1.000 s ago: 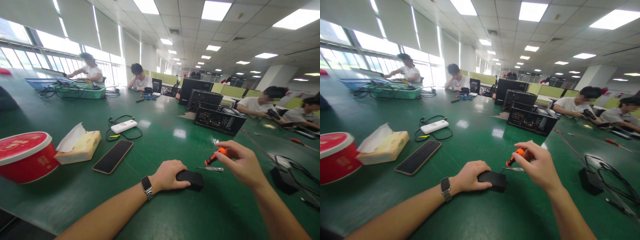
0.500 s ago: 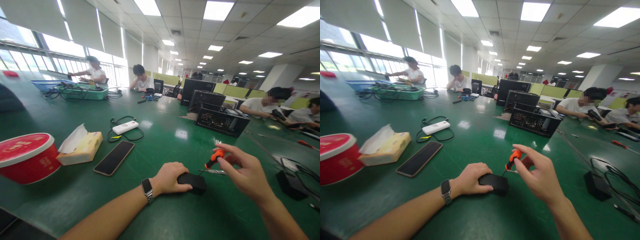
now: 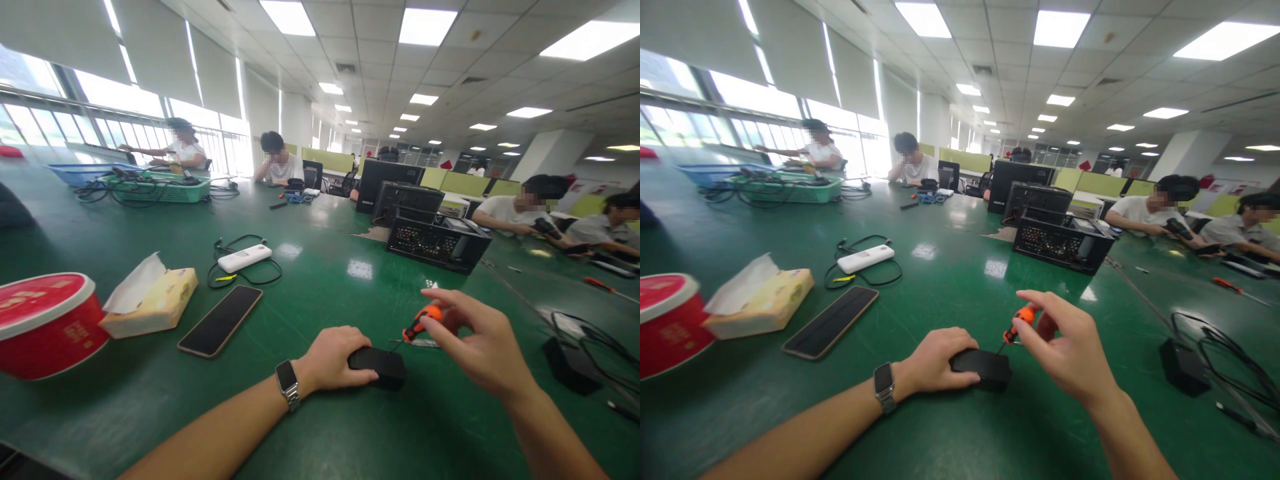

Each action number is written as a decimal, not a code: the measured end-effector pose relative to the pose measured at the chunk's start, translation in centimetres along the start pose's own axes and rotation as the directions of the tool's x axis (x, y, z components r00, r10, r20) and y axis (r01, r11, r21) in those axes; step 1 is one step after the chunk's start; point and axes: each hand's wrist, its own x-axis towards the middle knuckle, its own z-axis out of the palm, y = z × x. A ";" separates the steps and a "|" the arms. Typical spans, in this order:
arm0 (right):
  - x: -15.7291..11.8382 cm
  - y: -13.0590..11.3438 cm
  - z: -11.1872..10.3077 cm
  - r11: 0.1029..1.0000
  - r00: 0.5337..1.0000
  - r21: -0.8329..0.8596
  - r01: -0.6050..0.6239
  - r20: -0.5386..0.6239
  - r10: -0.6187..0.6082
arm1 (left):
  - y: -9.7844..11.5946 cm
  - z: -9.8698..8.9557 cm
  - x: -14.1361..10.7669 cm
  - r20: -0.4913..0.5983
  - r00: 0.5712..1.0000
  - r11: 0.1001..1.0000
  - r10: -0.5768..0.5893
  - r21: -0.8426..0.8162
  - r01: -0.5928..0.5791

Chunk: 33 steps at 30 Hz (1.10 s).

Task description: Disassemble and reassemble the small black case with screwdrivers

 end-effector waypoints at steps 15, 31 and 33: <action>-0.3 -0.6 0.3 1.000 0.999 -0.022 0.016 -0.033 -0.017 | 0.1 0.1 0.0 -0.009 1.000 1.000 -0.007 -0.003 0.007; -0.1 -0.4 0.4 0.999 0.998 -0.032 -0.027 -0.060 0.025 | 0.1 0.0 0.0 0.002 1.000 1.000 -0.020 -0.001 0.020; 0.0 -0.6 0.4 1.000 0.999 0.016 -0.025 -0.043 0.026 | 0.2 0.0 0.0 -0.002 1.000 1.000 -0.024 0.001 0.024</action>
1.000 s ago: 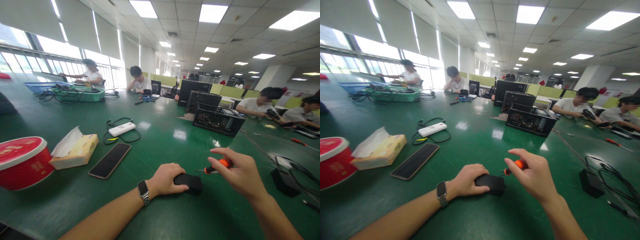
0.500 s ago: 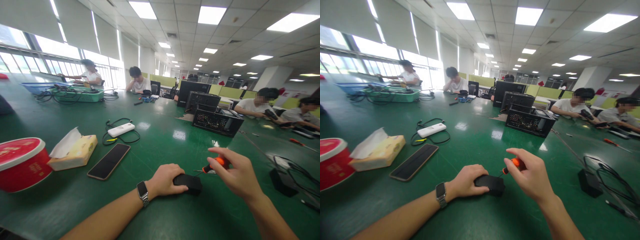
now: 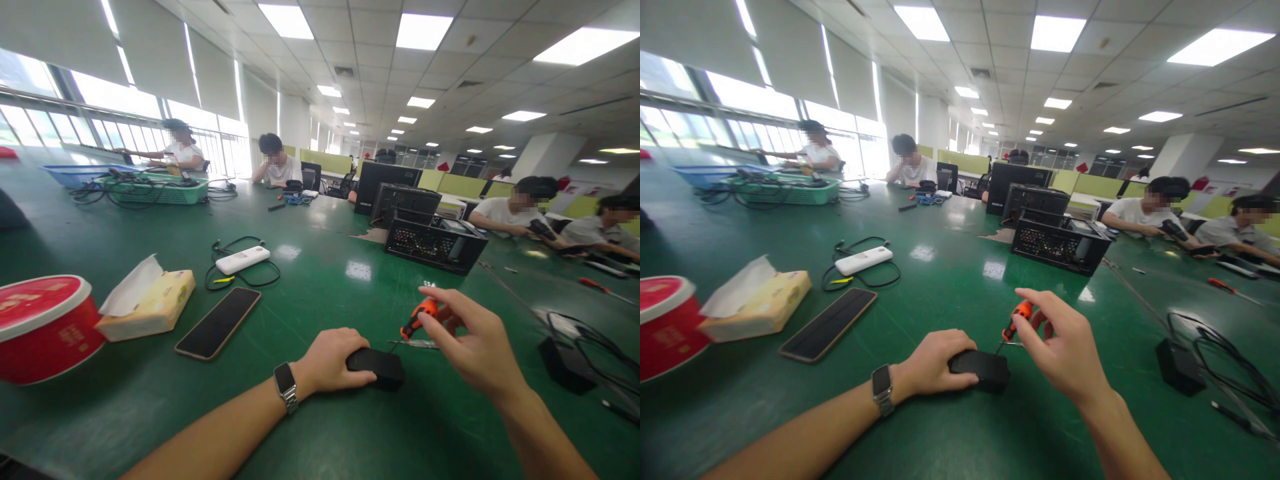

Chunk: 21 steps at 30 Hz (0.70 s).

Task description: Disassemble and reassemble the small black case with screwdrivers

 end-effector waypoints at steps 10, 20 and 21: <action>-0.1 0.4 0.0 0.997 0.999 -0.076 0.008 -0.046 -0.011 | 0.0 0.0 0.0 -0.001 1.000 1.000 0.011 -0.006 -0.011; -0.2 0.2 0.1 0.995 0.995 -0.094 0.042 -0.089 -0.050 | -0.2 0.1 0.0 0.006 1.000 1.000 0.012 -0.002 -0.012; -0.2 0.2 0.1 0.997 0.996 -0.071 0.042 -0.081 -0.048 | -0.2 0.1 0.0 0.006 1.000 1.000 0.010 -0.004 -0.010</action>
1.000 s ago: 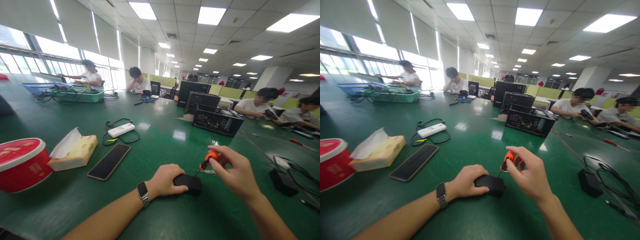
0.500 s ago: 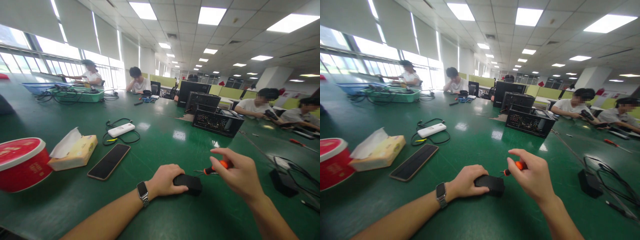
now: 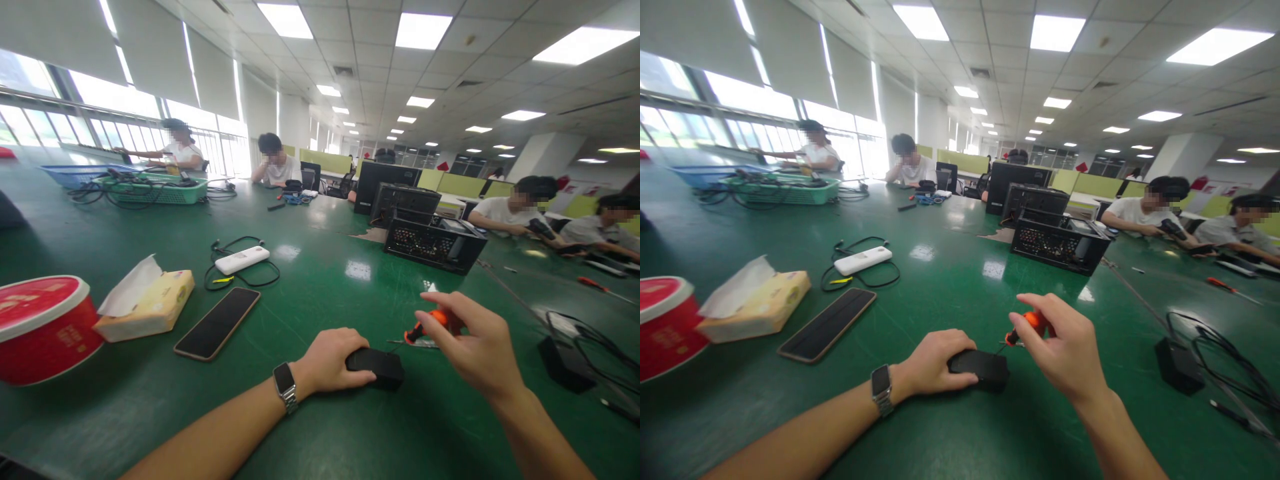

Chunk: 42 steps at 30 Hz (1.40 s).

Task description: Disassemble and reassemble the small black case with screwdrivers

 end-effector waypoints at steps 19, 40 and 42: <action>-0.1 -0.1 -0.1 0.992 0.996 -0.095 0.084 -0.016 -0.085 | 0.1 -0.2 0.0 0.005 1.000 1.000 -0.005 -0.002 0.005; -0.1 -0.2 0.1 0.995 0.996 -0.049 0.085 0.008 -0.085 | 0.1 -0.1 0.0 -0.002 1.000 1.000 -0.009 -0.003 0.009; 0.0 -0.2 0.1 0.997 0.997 -0.018 0.070 0.026 -0.069 | 0.0 0.0 0.0 -0.001 1.000 1.000 -0.008 0.002 0.008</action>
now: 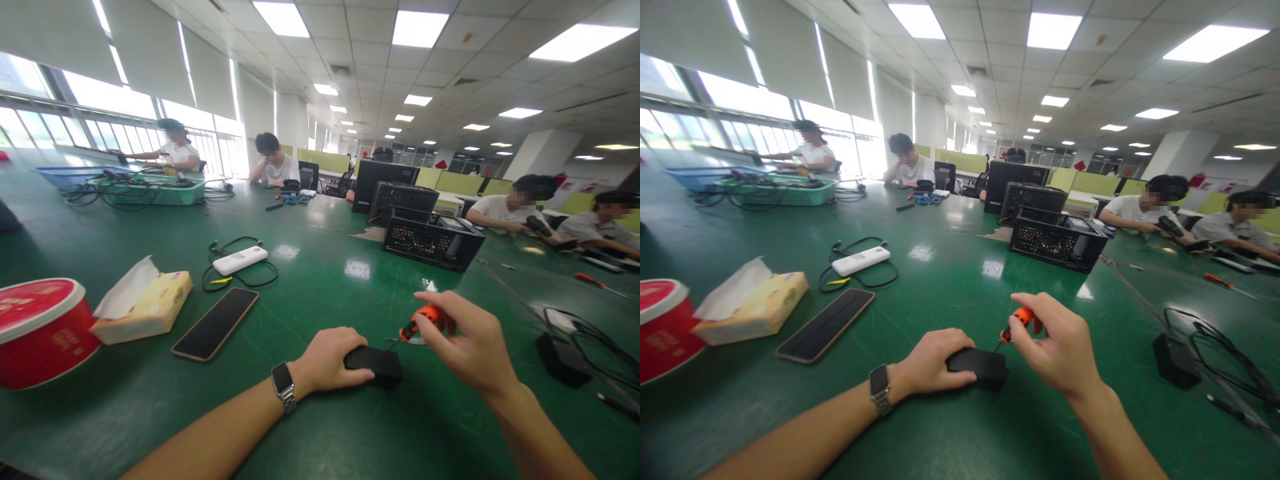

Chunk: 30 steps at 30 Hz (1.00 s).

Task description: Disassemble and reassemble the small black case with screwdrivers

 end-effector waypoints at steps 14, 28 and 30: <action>0.1 0.1 -0.4 1.000 1.000 0.015 0.005 0.014 -0.005 | 0.0 0.0 0.0 -0.005 1.000 1.000 0.001 -0.002 -0.001; 0.1 0.3 0.0 0.999 1.000 -0.040 -0.029 0.003 0.029 | 0.1 0.1 0.0 -0.010 1.000 1.000 0.004 0.003 -0.004; 0.0 0.3 0.0 0.999 0.999 -0.032 -0.038 0.001 0.038 | 0.1 0.1 -0.1 -0.006 1.000 1.000 0.004 0.002 -0.004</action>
